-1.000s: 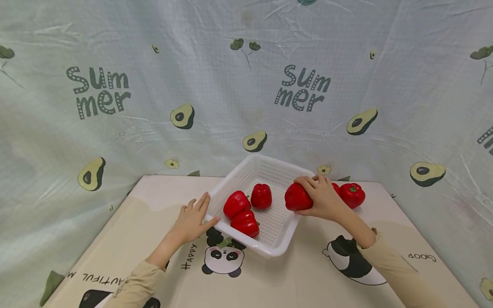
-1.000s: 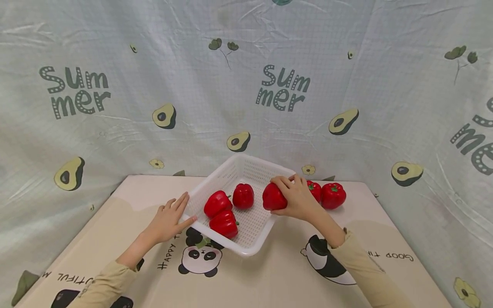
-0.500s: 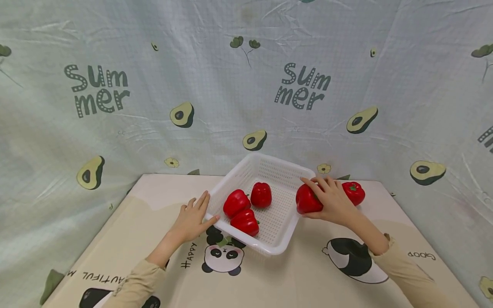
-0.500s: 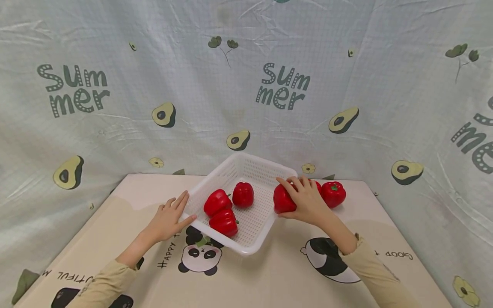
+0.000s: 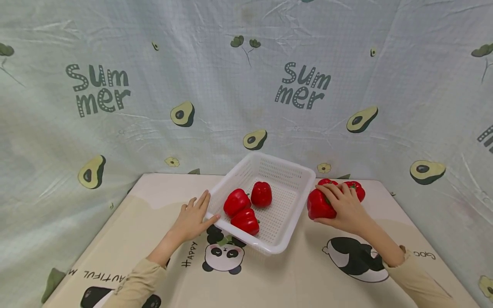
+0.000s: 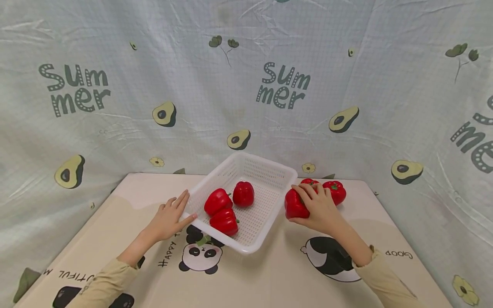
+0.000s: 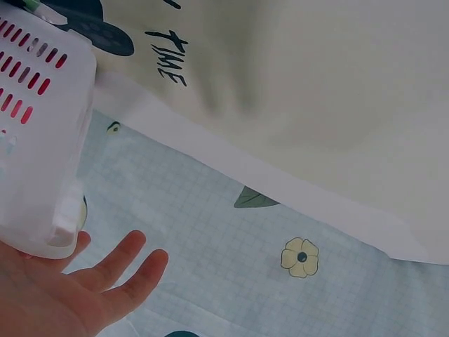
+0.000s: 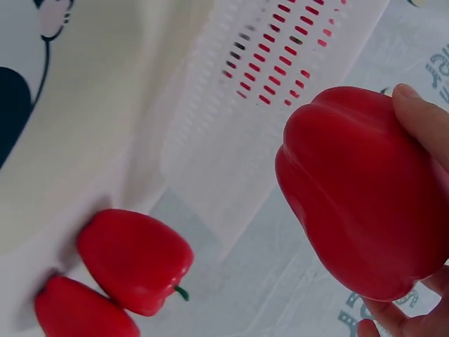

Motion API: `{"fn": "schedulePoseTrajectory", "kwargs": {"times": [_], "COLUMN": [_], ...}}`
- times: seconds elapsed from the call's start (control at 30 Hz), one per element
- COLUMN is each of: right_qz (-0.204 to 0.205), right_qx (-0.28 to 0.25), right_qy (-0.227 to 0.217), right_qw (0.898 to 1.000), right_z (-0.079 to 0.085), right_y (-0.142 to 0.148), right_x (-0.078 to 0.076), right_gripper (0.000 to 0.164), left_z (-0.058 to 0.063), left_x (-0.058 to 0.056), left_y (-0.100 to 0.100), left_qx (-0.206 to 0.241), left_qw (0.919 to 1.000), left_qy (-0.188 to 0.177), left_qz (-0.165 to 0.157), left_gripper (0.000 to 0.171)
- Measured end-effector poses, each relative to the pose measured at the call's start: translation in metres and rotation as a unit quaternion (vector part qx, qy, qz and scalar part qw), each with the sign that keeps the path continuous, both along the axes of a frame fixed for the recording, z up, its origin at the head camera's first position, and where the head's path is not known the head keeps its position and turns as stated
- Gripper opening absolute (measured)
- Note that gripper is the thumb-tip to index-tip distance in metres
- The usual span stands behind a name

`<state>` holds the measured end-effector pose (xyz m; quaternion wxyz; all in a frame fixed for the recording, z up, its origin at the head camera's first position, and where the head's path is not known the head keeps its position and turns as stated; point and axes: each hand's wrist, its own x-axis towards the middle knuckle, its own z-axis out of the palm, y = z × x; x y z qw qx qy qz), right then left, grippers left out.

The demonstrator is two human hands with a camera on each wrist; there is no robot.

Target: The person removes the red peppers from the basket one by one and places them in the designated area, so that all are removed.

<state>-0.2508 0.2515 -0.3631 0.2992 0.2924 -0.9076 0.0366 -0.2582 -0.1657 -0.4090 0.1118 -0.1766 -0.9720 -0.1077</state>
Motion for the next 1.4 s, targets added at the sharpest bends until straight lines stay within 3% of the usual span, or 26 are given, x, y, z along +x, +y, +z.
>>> {"fn": "schedulePoseTrajectory", "kwargs": {"times": [0.47, 1.4], "right_qz": [-0.033, -0.057], "right_qx": [-0.028, 0.006], "right_qy": [-0.033, -0.039], "right_qw": [0.999, 0.998], "right_z": [-0.021, -0.055], "right_y": [0.026, 0.046], "right_x": [0.005, -0.024], "right_gripper": [0.088, 0.083], "left_z": [0.000, -0.002], "left_x": [-0.001, -0.002], "left_y": [-0.001, -0.001], "left_qx": [-0.009, 0.000], "left_qw": [0.9999, 1.0000], "left_qy": [0.010, 0.004], "left_qz": [-0.002, -0.001], "left_gripper": [0.076, 0.076]}}
